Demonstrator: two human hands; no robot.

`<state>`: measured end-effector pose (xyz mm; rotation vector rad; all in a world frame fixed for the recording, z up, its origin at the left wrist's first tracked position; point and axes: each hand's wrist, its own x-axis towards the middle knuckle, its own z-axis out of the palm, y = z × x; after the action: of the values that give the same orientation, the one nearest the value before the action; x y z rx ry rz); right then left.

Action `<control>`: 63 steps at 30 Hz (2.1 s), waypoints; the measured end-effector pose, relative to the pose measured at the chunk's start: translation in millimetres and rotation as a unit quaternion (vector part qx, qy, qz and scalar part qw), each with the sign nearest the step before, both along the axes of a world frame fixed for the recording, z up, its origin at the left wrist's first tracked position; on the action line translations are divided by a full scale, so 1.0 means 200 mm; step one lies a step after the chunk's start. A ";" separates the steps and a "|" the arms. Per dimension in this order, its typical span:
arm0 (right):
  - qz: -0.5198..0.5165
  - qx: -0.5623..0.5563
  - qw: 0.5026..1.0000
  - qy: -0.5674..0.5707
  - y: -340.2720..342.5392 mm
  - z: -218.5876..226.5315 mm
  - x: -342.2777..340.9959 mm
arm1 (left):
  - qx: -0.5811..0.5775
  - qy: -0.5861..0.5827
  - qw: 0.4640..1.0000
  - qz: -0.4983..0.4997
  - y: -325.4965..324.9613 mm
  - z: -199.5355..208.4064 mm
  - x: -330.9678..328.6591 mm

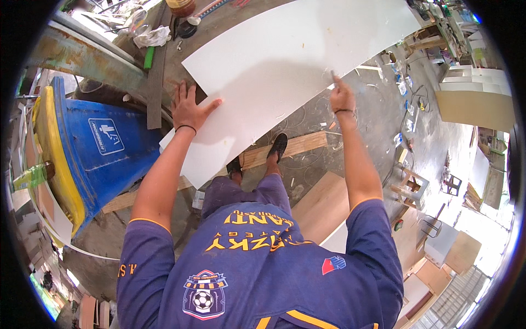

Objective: The person wipes a large white panel with a cloth dampened from a plastic bottle, turns the panel over, and then uses a small tool to scrape or mark the edge and surface of the panel.

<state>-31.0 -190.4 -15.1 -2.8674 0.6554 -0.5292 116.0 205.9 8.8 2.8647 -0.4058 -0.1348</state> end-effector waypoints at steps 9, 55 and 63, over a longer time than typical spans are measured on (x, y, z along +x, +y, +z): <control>0.346 0.211 0.911 0.081 1.28 0.11 -0.31 | -0.012 0.004 1.000 0.010 0.04 -0.05 0.00; 0.188 0.003 0.982 0.018 0.24 0.06 -0.02 | -0.013 -0.019 1.000 0.014 0.02 0.00 -0.02; 0.206 0.113 0.972 0.004 0.40 0.12 -0.04 | -0.016 -0.023 0.999 0.024 0.05 -0.04 -0.01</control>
<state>-39.0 -109.8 8.4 -2.6777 0.0993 -0.3527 113.9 215.0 0.8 2.8471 -0.3453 -0.0531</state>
